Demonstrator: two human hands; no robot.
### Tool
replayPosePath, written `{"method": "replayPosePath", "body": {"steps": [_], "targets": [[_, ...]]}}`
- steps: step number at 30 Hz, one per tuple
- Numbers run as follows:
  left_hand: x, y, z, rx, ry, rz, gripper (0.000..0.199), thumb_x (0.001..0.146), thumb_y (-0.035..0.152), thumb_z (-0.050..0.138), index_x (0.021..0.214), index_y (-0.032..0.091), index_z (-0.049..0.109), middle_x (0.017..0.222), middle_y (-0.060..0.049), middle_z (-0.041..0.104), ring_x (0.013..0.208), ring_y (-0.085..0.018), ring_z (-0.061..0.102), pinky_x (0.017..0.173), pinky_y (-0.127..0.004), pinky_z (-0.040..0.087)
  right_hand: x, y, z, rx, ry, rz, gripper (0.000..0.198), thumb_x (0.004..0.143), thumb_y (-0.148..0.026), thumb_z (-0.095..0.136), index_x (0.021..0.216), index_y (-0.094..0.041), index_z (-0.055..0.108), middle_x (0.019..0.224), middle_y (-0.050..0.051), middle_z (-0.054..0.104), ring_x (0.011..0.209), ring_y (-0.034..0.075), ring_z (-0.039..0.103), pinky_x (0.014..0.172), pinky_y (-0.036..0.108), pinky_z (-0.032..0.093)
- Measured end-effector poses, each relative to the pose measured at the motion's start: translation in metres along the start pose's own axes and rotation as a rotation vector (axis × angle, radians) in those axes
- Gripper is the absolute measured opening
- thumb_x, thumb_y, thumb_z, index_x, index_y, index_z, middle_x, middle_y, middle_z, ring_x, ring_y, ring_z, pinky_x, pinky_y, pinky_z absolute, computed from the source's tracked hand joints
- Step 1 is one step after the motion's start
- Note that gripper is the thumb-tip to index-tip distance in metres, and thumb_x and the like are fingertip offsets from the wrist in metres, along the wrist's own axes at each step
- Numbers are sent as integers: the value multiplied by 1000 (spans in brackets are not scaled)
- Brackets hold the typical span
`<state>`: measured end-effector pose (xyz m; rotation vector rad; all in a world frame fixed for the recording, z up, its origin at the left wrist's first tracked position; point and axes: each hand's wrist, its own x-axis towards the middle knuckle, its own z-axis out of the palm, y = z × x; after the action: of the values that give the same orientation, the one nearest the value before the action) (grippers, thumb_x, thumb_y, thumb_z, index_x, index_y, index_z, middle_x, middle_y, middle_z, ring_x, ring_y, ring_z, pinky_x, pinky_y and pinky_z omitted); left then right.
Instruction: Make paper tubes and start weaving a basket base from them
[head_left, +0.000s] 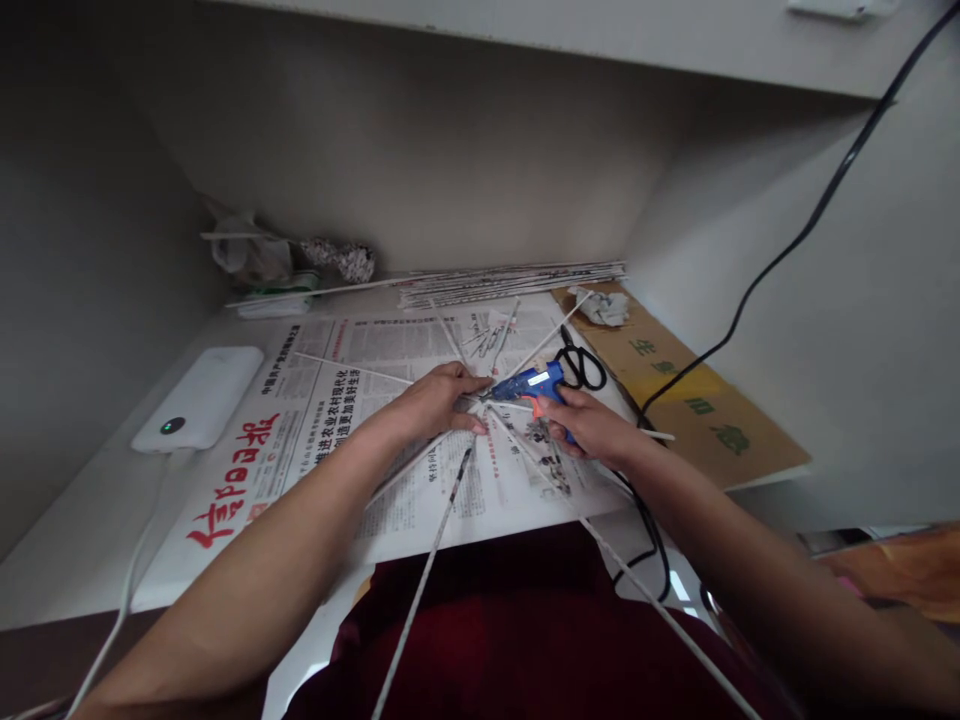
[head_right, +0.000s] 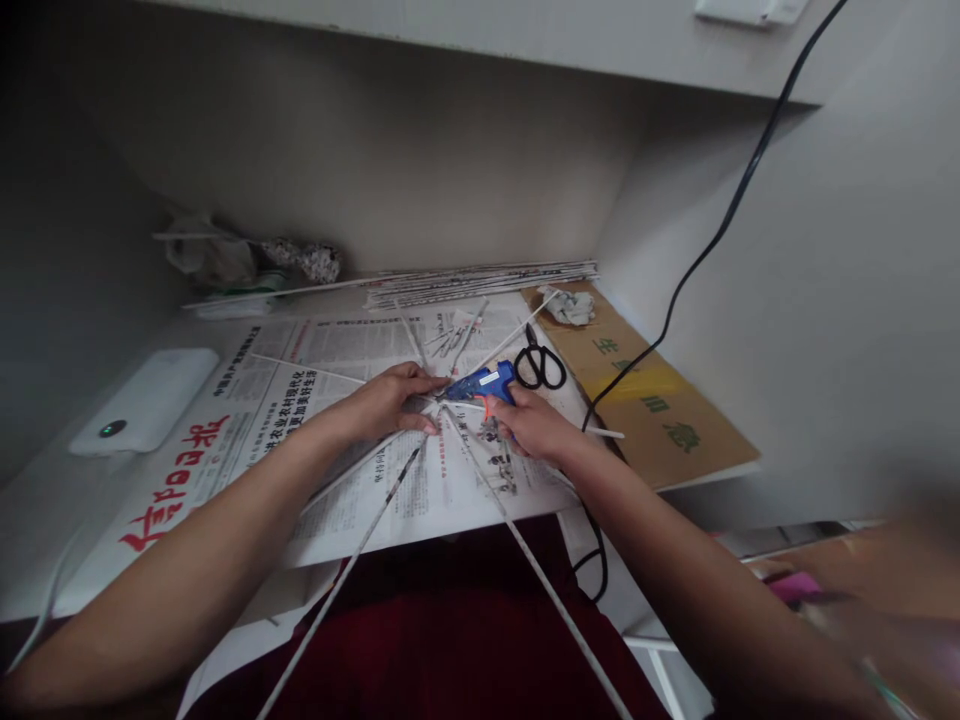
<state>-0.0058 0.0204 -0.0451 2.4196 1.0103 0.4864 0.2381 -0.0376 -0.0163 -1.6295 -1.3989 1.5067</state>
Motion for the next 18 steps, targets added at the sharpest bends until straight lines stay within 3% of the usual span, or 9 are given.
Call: {"method": "replayPosePath", "body": {"steps": [7, 12, 18], "targets": [[-1, -1, 1, 5, -10, -20, 78, 67, 55, 73, 134, 20, 55, 104, -9, 53, 101, -25, 53, 92, -35, 42, -1, 4, -8, 22, 66, 12, 25, 84, -45, 57, 83, -23, 44, 51, -9, 43, 34, 5, 32, 34, 19, 20], [-1, 0, 0, 0, -7, -20, 77, 66, 54, 74, 133, 21, 55, 103, -9, 54, 101, -26, 53, 92, -36, 42, -7, -1, -2, 65, 4, 11, 25, 86, -44, 54, 83, -23, 42, 53, -8, 44, 32, 5, 30, 32, 19, 15], [-1, 2, -1, 1, -8, -24, 77, 67, 54, 73, 134, 19, 55, 103, -9, 53, 101, -25, 53, 93, -34, 41, -5, 4, -4, 19, 23, -9, 22, 86, -42, 56, 84, -23, 45, 52, -8, 44, 34, 5, 33, 33, 19, 21]]}}
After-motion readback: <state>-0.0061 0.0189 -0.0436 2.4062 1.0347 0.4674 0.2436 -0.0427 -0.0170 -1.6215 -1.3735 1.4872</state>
